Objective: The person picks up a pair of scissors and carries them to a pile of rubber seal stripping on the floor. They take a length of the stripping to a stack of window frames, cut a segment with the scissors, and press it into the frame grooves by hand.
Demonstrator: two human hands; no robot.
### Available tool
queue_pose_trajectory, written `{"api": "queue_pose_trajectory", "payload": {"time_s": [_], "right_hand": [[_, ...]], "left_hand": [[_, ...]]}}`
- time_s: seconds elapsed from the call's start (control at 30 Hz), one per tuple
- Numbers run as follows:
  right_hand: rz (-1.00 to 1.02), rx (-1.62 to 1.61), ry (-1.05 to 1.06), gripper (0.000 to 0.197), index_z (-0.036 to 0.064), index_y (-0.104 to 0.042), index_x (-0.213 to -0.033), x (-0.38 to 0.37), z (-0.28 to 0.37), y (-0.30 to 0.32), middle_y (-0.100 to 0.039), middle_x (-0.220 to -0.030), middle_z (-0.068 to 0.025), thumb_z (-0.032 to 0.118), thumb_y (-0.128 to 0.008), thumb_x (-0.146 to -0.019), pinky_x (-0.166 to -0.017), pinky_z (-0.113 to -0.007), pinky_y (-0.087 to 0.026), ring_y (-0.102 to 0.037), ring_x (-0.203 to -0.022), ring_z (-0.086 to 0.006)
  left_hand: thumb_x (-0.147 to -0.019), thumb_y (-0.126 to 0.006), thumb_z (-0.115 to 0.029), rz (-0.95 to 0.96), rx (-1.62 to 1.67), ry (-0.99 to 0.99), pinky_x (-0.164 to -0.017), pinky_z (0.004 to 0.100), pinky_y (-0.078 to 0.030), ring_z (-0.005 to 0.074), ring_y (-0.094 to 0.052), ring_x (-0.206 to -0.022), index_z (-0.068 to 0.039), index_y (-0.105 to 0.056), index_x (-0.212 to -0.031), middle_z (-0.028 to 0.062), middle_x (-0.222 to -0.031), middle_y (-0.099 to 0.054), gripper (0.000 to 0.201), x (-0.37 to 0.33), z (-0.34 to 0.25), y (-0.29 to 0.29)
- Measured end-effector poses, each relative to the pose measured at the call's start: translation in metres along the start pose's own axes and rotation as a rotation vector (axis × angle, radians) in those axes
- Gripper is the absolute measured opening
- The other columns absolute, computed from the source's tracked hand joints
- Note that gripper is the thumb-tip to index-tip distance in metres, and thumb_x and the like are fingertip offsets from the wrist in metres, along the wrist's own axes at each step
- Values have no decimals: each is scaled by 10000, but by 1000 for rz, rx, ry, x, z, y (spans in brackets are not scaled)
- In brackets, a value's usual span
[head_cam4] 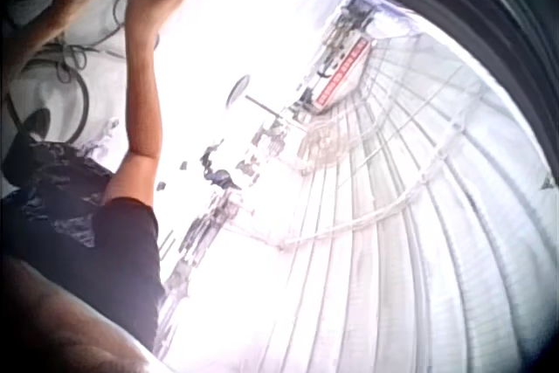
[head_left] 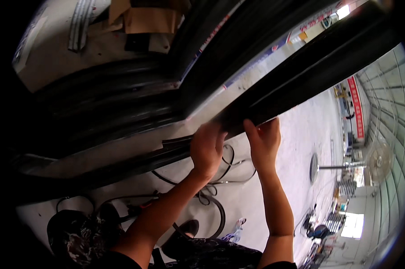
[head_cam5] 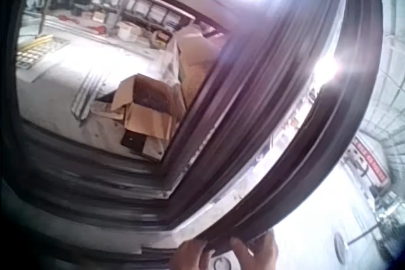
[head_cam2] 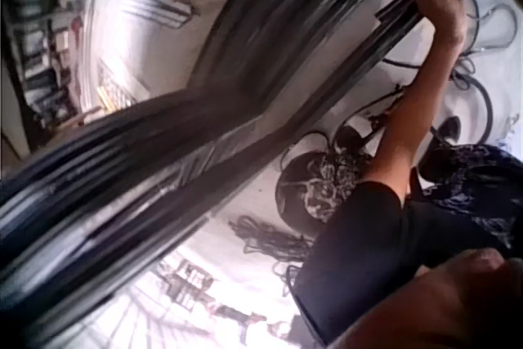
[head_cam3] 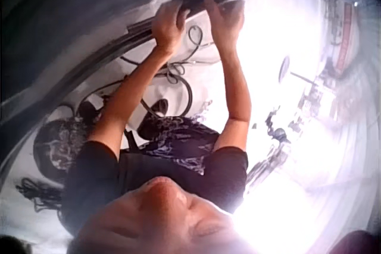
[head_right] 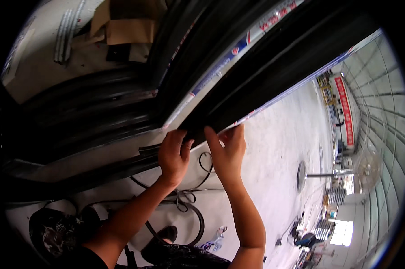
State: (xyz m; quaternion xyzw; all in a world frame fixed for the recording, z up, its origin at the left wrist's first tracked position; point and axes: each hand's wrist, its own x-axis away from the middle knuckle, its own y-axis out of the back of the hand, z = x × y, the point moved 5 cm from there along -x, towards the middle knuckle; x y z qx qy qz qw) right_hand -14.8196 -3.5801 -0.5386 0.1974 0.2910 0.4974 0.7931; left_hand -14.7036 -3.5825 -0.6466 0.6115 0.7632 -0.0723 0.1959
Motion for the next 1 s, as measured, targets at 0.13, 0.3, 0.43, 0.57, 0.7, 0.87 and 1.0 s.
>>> {"api": "queue_pose_trajectory", "payload": {"time_s": [0.13,0.3,0.43,0.57,0.7,0.87,1.0], "right_hand": [[73,5,-46,320,-8,-555,-1032,2,6,10,-618,-830,-56,122,-720,-791,-751,-297,-517,-615,-807,-148],[30,-21,46,310,-9,-550,-980,-4,3,6,-621,-805,-79,144,-728,-778,-704,-298,-519,-615,-745,-167],[-87,134,58,361,10,-522,-925,-2,-2,1,-575,-757,-88,195,-754,-719,-638,-320,-475,-568,-677,-206],[-133,139,56,385,20,-494,-934,-1,-2,-4,-508,-715,-67,189,-750,-701,-584,-327,-438,-512,-638,-192],[-172,204,60,390,23,-489,-920,-2,5,-6,-485,-673,-56,189,-754,-686,-541,-332,-410,-494,-598,-191],[-174,288,57,394,24,-498,-928,-4,10,-4,-474,-647,-54,185,-755,-677,-530,-339,-408,-492,-575,-200],[-181,260,52,401,24,-502,-938,-1,9,-2,-483,-659,-55,190,-758,-678,-538,-336,-414,-497,-583,-202]], "left_hand": [[-783,-679,-25,-63,97,78,-726,362,-466,306,-578,-824,-24,-566,-966,120,-905,-586,215,5,-3,1],[-805,-651,-28,-84,155,117,-734,357,-445,296,-553,-812,-12,-563,-946,127,-892,-569,166,6,2,-4],[-795,-655,-22,-81,169,132,-743,356,-443,289,-547,-821,-10,-561,-937,127,-892,-563,170,7,3,-6],[-787,-664,-20,-31,201,168,-744,354,-442,282,-547,-817,-8,-559,-922,129,-883,-554,172,4,1,-2],[-782,-672,-19,25,186,203,-754,348,-450,273,-555,-809,-7,-564,-923,125,-888,-558,178,2,7,-1],[-790,-681,-46,117,160,213,-747,324,-474,248,-567,-784,-21,-594,-960,107,-887,-570,193,-6,4,3],[-807,-694,-134,120,-16,124,-753,297,-489,218,-591,-796,-73,-623,-1045,89,-955,-596,255,-38,-6,33]]}}
